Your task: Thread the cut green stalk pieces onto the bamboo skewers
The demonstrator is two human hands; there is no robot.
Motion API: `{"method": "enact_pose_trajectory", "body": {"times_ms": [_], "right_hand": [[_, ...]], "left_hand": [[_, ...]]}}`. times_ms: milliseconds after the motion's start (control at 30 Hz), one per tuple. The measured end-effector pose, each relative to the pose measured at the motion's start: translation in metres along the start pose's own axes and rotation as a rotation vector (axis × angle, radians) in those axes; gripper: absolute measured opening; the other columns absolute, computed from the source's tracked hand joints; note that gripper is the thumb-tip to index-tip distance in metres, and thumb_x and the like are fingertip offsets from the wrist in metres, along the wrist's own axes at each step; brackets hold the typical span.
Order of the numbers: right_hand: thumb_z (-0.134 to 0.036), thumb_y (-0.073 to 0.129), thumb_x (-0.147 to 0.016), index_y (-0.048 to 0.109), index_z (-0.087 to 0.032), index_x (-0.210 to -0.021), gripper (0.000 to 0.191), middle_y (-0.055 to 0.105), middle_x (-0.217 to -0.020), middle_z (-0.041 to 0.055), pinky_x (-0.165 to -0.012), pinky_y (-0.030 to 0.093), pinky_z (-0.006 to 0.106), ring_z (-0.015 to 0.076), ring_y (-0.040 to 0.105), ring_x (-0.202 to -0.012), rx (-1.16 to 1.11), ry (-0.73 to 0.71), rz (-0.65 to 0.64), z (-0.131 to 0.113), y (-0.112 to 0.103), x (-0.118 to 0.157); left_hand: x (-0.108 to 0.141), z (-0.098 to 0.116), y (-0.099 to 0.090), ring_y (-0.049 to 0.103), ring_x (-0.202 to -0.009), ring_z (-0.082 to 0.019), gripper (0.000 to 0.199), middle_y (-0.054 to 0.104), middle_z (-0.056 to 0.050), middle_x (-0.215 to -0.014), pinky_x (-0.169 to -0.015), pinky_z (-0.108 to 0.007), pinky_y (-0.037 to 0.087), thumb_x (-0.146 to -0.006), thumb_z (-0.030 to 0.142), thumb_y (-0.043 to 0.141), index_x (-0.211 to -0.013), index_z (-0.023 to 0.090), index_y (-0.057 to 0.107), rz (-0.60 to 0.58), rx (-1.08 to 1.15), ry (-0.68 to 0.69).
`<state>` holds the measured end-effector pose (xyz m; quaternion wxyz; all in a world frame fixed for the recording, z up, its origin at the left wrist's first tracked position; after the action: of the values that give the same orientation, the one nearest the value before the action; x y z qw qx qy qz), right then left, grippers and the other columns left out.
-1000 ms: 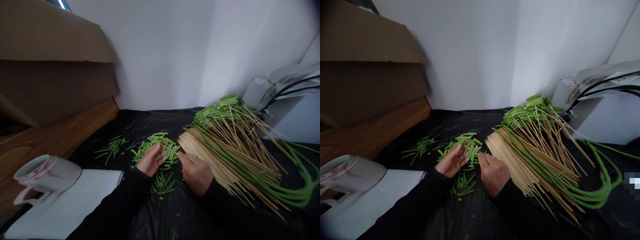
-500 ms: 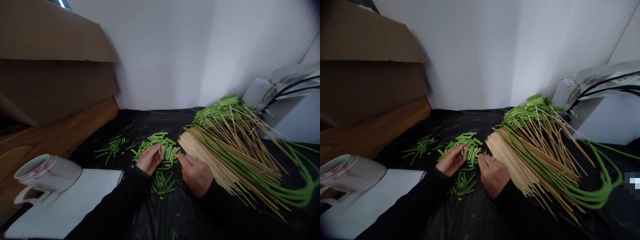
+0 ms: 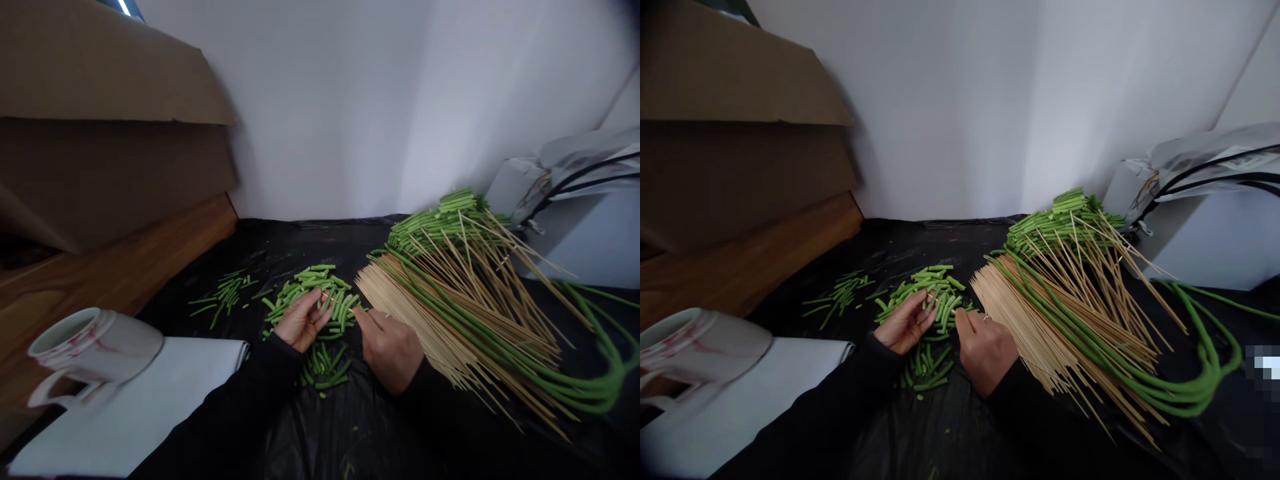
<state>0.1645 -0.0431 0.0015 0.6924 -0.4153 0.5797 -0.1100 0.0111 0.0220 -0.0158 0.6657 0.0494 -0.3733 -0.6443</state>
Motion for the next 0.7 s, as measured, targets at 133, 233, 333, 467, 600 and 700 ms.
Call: {"method": "enact_pose_trajectory", "body": {"times_ms": [133,233,333,467,600,700], "right_hand": [[-0.008,0.044,-0.082,0.064,-0.009,-0.103,0.029,0.062,-0.069,0.0040,-0.053,0.031,0.029,0.0149,0.052,-0.058,0.009,-0.003,0.006,-0.0006,0.0008,-0.0002],[-0.009,0.044,-0.084,0.065,-0.009,-0.103,0.028,0.062,-0.069,0.0041,-0.053,0.030,0.029,0.0151,0.052,-0.058,0.014,0.004,0.009,-0.0010,0.0015,0.0001],[-0.009,0.044,-0.085,0.065,-0.009,-0.102,0.027,0.062,-0.069,0.0039,-0.054,0.031,0.029,0.0150,0.053,-0.058,0.008,0.014,0.012,-0.0013,0.0022,0.0005],[-0.008,0.045,-0.084,0.065,-0.010,-0.102,0.027,0.062,-0.069,0.0036,-0.054,0.031,0.030,0.0159,0.054,-0.059,0.002,0.020,0.014,-0.0015,0.0029,0.0007],[-0.009,0.045,-0.084,0.065,-0.010,-0.102,0.027,0.062,-0.069,0.0036,-0.054,0.031,0.030,0.0162,0.054,-0.059,0.015,0.014,0.006,-0.0017,0.0031,0.0005],[-0.009,0.045,-0.084,0.065,-0.010,-0.102,0.027,0.062,-0.070,0.0038,-0.053,0.031,0.030,0.0162,0.054,-0.059,0.026,0.017,0.000,-0.0022,0.0033,0.0005]], "left_hand": [[0.0003,-0.0004,0.0014,0.066,-0.063,-0.010,0.009,0.068,0.000,-0.069,-0.061,-0.018,0.055,-0.083,0.016,0.059,-0.078,0.015,0.066,-0.004,-0.002,-0.015],[0.0006,-0.0015,0.0015,0.066,-0.063,-0.009,0.009,0.068,0.000,-0.068,-0.058,-0.017,0.054,-0.083,0.016,0.059,-0.078,0.015,0.066,-0.004,-0.006,-0.019],[0.0005,-0.0029,0.0009,0.065,-0.061,-0.009,0.009,0.068,0.000,-0.071,-0.055,-0.017,0.052,-0.083,0.017,0.059,-0.077,0.014,0.065,-0.008,-0.014,-0.015],[0.0000,-0.0041,0.0004,0.065,-0.060,-0.009,0.008,0.069,0.000,-0.072,-0.054,-0.017,0.052,-0.083,0.018,0.060,-0.078,0.015,0.065,-0.006,-0.021,-0.017],[-0.0007,-0.0045,-0.0001,0.066,-0.061,-0.009,0.005,0.070,0.000,-0.075,-0.052,-0.018,0.051,-0.081,0.017,0.061,-0.081,0.016,0.066,0.018,-0.029,-0.020],[-0.0011,-0.0057,-0.0008,0.066,-0.062,-0.010,0.005,0.071,-0.001,-0.077,-0.052,-0.018,0.052,-0.081,0.017,0.061,-0.084,0.016,0.066,0.031,-0.042,-0.021]]}}
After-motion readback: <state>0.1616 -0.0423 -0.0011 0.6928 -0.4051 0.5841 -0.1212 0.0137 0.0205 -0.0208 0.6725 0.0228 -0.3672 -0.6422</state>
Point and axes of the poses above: each hand's wrist, its own x-axis away from the middle knuckle, its own y-axis out of the palm, z = x × y, the point moved 3 cm from there along -x, towards the middle knuckle
